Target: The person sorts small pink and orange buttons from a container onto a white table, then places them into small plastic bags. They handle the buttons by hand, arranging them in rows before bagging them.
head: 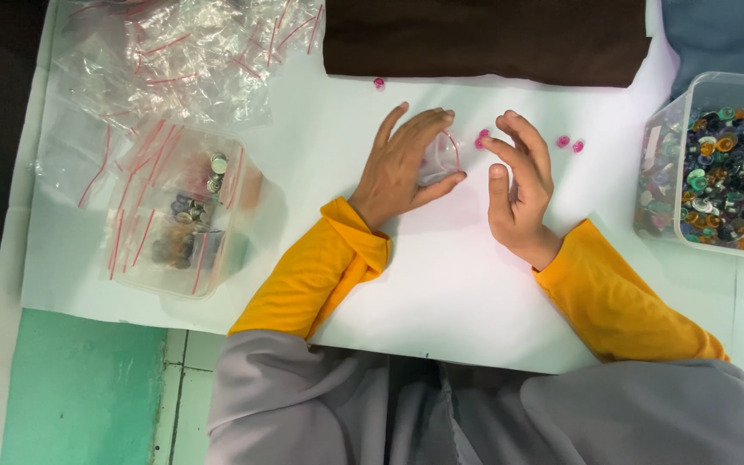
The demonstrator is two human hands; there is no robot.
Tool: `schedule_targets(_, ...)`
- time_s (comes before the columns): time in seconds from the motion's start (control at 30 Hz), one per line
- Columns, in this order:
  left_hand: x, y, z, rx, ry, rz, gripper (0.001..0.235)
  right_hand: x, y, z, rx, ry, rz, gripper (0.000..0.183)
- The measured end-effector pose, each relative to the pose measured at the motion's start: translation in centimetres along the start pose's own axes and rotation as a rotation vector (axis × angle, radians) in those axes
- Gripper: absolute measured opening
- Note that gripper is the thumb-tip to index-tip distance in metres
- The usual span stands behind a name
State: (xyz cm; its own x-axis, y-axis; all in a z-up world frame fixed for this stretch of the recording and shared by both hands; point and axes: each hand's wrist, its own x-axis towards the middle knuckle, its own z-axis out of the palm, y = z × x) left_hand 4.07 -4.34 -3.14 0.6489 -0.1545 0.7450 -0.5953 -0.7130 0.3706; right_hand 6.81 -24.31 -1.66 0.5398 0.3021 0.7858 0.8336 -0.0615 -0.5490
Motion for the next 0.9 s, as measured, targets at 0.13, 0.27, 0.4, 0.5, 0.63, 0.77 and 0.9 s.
schedule_targets(0.13,-0.3,-3.1,-4.3,0.096,0.116,-0.025,0.069,1.3,1.2,1.0,-0.137,-0.054,-0.04,0.025)
schedule_targets(0.27,-0.9,-5.2,-7.3,0.162,0.312,-0.244,0.058,4.1,0.7,4.4,-0.593,-0.432,-0.178,0.024)
schedule_targets(0.4,-1.2,-6.1,-7.5,0.081,0.424,-0.327,0.059,5.1,2.6,10.7,-0.964,-0.637,-0.214,0.052)
schedule_targets(0.5,-1.4,-6.0,-7.3,0.145,0.319,-0.302,0.061,4.3,5.3,14.0,-1.098,-0.604,-0.241,0.056)
schedule_targets(0.63,-1.5,-6.1,-6.6,0.206,0.228,-0.205,0.062,4.3,5.0,13.9,-0.95,-0.454,-0.306,0.017)
schedule_targets(0.77,-1.4,-5.8,-6.0,0.159,0.114,-0.145,0.063,4.2,3.2,11.1,-0.527,-0.44,-0.152,0.016)
schedule_targets(0.9,-1.5,-5.5,-5.8,0.158,-0.009,-0.117,0.062,4.7,-1.5,7.4,-0.16,-0.147,-0.12,0.014)
